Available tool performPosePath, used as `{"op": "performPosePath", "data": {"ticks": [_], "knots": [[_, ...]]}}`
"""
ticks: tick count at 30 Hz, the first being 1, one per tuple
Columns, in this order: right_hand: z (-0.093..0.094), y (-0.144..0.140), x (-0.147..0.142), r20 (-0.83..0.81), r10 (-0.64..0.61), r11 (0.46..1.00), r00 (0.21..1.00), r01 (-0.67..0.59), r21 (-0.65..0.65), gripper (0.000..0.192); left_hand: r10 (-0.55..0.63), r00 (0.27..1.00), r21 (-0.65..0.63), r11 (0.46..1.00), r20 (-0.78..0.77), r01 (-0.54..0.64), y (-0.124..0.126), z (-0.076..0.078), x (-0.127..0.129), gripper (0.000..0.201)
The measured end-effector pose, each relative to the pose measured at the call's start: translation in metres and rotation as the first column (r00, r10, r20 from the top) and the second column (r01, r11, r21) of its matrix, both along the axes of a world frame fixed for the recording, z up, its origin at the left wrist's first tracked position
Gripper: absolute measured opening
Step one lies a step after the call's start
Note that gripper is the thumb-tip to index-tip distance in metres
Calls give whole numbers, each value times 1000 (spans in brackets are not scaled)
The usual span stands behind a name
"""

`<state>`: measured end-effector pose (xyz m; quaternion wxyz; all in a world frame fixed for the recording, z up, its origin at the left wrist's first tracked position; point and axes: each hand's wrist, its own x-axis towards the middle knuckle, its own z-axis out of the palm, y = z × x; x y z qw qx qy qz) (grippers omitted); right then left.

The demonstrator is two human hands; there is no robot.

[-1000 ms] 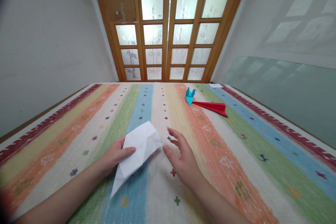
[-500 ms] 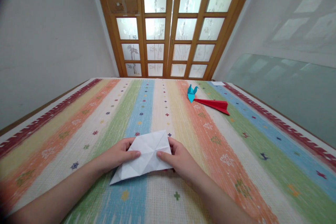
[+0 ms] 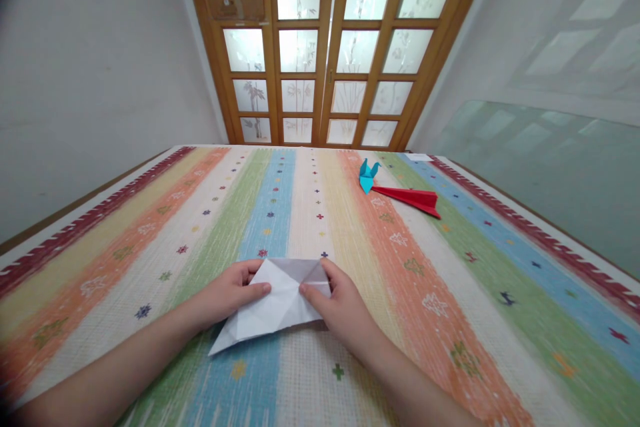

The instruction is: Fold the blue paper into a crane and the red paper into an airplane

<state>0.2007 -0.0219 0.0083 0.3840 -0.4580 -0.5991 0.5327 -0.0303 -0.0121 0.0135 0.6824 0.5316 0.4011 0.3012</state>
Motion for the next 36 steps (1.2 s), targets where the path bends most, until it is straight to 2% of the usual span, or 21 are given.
{"op": "performPosePath", "data": {"ticks": [3,6,8,13,16,21,23,26,30,33,36], "knots": [[2,0,4,73,54,986,996,-65,153,25,76,994,-108,992,77,-67,1,3,0,44],[3,-1,8,180,93,929,979,-151,339,47,140,987,-156,980,85,-125,1,3,1,43],[2,-3,9,256,108,892,961,-208,401,52,179,981,-181,970,78,-163,2,2,1,43],[1,-6,10,377,135,838,916,-309,450,48,255,966,-201,949,47,-241,3,-3,1,43],[5,-8,11,434,148,806,889,-362,468,46,231,973,-135,964,-5,-230,3,-2,1,43],[22,-10,15,536,260,745,803,-520,417,42,186,977,1,982,-103,-187,5,-1,-1,38],[29,-10,16,525,289,753,801,-529,393,34,174,977,66,984,-127,-167,5,-1,-2,35],[33,-9,16,456,272,816,848,-454,357,26,149,977,151,981,-155,-125,5,-1,-1,32],[30,-10,12,403,231,880,886,-367,303,42,105,970,266,963,-221,-43,3,1,-1,30],[27,-13,7,412,255,892,874,-378,248,57,88,962,315,949,-258,-2,2,0,-1,29],[21,-13,4,438,282,888,854,-405,217,58,125,952,380,925,-279,-10,3,-4,-2,26]]}}
